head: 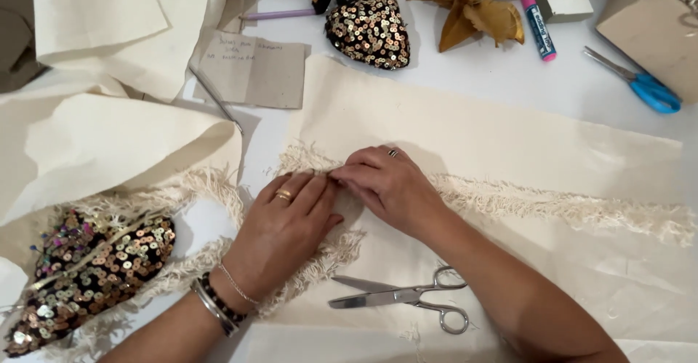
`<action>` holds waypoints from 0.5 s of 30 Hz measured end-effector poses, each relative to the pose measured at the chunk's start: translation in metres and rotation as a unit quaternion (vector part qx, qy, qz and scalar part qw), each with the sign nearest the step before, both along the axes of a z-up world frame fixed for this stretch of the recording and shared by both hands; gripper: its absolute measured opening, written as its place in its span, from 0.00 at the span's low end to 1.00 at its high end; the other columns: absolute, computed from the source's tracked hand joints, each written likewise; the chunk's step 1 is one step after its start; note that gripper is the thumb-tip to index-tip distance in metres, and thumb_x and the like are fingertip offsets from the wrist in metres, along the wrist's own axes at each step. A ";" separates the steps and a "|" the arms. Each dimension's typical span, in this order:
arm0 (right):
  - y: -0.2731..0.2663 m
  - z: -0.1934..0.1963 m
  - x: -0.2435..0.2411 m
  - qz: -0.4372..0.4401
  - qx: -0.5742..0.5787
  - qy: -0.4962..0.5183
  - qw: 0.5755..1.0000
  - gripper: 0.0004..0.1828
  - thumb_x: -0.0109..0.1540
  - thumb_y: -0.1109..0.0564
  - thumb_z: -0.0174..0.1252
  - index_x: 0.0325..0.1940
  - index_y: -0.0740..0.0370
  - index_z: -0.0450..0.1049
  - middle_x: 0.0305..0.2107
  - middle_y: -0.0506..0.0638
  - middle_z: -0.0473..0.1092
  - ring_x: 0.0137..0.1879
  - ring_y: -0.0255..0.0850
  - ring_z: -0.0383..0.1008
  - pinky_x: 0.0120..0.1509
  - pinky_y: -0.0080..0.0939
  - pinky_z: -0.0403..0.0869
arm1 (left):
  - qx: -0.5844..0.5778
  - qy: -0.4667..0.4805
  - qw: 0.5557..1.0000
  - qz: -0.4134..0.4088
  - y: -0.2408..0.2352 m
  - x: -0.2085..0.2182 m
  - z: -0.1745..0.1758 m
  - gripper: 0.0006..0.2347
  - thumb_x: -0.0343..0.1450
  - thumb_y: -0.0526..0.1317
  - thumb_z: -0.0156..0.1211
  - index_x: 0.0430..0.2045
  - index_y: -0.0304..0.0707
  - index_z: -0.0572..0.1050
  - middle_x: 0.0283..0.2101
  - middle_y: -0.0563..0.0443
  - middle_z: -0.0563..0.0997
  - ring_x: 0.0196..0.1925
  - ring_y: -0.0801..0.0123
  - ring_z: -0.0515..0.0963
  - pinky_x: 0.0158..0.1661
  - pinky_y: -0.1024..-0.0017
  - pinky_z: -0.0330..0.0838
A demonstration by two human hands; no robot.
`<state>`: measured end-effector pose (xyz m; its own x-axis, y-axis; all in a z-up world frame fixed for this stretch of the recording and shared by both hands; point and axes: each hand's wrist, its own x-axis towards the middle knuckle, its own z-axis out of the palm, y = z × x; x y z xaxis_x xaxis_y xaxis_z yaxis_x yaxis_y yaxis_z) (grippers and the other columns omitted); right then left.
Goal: Decorating a piece of white fabric by attaching and trimming a decorative fringe using scissors
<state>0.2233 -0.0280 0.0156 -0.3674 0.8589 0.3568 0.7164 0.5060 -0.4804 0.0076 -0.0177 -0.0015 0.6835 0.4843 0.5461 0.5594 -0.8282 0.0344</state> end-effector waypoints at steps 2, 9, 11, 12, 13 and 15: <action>0.002 -0.010 0.003 -0.017 0.033 -0.018 0.999 0.06 0.67 0.57 0.57 0.45 0.54 0.79 0.39 0.50 0.75 0.45 0.51 0.78 0.48 0.50 0.74 | 0.004 0.006 1.000 0.001 -0.002 -0.002 0.003 0.13 0.72 0.46 0.60 0.44 0.39 0.79 0.46 0.46 0.80 0.53 0.56 0.80 0.52 0.60 0.73; 0.003 -0.010 0.001 0.042 0.072 -0.053 0.995 0.17 0.63 0.67 0.61 0.55 0.54 0.78 0.45 0.54 0.73 0.44 0.48 0.74 0.54 0.49 0.69 | -0.040 0.059 0.997 -0.018 -0.003 -0.007 0.024 0.15 0.75 0.43 0.56 0.50 0.30 0.76 0.50 0.45 0.78 0.50 0.59 0.77 0.53 0.62 0.72; 0.004 -0.017 0.002 0.024 0.064 -0.055 0.996 0.19 0.63 0.68 0.61 0.56 0.55 0.78 0.45 0.53 0.72 0.44 0.47 0.74 0.54 0.50 0.69 | -0.033 0.055 0.998 -0.018 -0.003 -0.007 0.024 0.13 0.76 0.43 0.56 0.48 0.32 0.77 0.49 0.46 0.79 0.50 0.60 0.78 0.51 0.63 0.72; 0.005 -0.020 0.002 0.007 0.058 -0.057 0.997 0.20 0.62 0.68 0.61 0.58 0.56 0.78 0.44 0.52 0.71 0.44 0.46 0.73 0.53 0.50 0.69 | -0.026 0.051 0.998 -0.018 -0.003 -0.008 0.024 0.12 0.76 0.43 0.57 0.46 0.34 0.77 0.48 0.47 0.80 0.49 0.61 0.78 0.50 0.63 0.73; 0.005 -0.021 0.003 0.008 0.057 -0.057 0.997 0.20 0.62 0.68 0.61 0.58 0.56 0.78 0.44 0.52 0.71 0.44 0.46 0.73 0.53 0.50 0.69 | -0.026 0.050 0.998 -0.017 -0.003 -0.007 0.026 0.12 0.76 0.43 0.57 0.46 0.34 0.77 0.48 0.47 0.80 0.49 0.61 0.78 0.50 0.63 0.73; 0.004 -0.022 0.005 -0.005 0.068 -0.061 0.996 0.26 0.60 0.71 0.60 0.62 0.58 0.74 0.49 0.56 0.70 0.52 0.48 0.73 0.53 0.51 0.69 | -0.018 0.020 0.999 -0.023 -0.003 -0.007 0.032 0.07 0.76 0.40 0.58 0.40 0.36 0.78 0.42 0.49 0.80 0.42 0.62 0.79 0.47 0.64 0.73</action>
